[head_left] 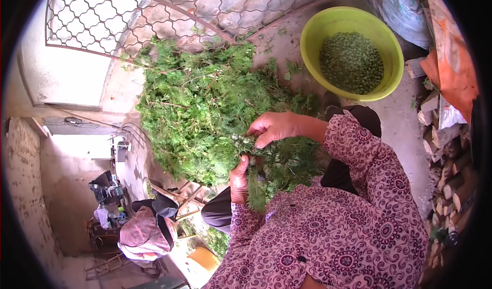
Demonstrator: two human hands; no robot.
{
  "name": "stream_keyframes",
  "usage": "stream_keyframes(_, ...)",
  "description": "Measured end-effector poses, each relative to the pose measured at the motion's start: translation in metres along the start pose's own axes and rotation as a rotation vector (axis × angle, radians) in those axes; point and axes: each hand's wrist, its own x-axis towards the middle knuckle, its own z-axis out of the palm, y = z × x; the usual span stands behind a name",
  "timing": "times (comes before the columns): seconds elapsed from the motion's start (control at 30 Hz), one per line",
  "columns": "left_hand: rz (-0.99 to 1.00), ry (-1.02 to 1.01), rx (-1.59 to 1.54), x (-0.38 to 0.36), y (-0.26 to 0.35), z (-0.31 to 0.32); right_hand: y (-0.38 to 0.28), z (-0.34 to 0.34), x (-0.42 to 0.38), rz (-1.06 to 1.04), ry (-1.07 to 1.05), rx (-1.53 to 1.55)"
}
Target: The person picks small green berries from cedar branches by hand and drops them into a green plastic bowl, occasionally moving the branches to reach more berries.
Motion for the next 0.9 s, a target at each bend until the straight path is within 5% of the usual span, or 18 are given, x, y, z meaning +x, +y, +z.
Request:
stream_keyframes(0.07,-0.026,0.010,0.025,-0.001,0.011,0.009,0.003,0.000,0.001,-0.004,-0.043,-0.104)
stream_keyframes(0.13,0.153,0.300,0.485,-0.007,0.024,0.025,0.001,0.003,-0.003,-0.028,0.006,-0.127)
stream_keyframes(0.33,0.319,0.261,0.238,0.006,0.013,0.018,0.001,0.009,-0.009,-0.026,0.124,-0.114)
stream_keyframes(0.4,0.095,0.255,0.120,0.001,0.020,0.019,-0.003,0.010,-0.011,0.007,0.132,-0.094)
stream_keyframes(0.47,0.068,0.213,0.053,0.007,0.014,0.006,-0.006,0.007,-0.012,0.086,0.236,0.347)
stream_keyframes(0.63,0.086,0.263,0.184,0.009,0.011,-0.004,0.009,0.000,-0.006,0.209,0.267,0.446)
stream_keyframes(0.73,0.174,0.301,0.400,0.000,0.018,0.011,0.014,0.007,-0.006,0.281,0.241,0.415)
stream_keyframes(0.83,0.071,0.210,0.154,0.009,0.005,-0.010,0.018,0.008,-0.004,0.350,0.102,0.526)
stream_keyframes(0.9,0.063,0.232,0.225,0.004,0.008,-0.004,0.029,0.001,0.000,0.244,-0.158,0.540)
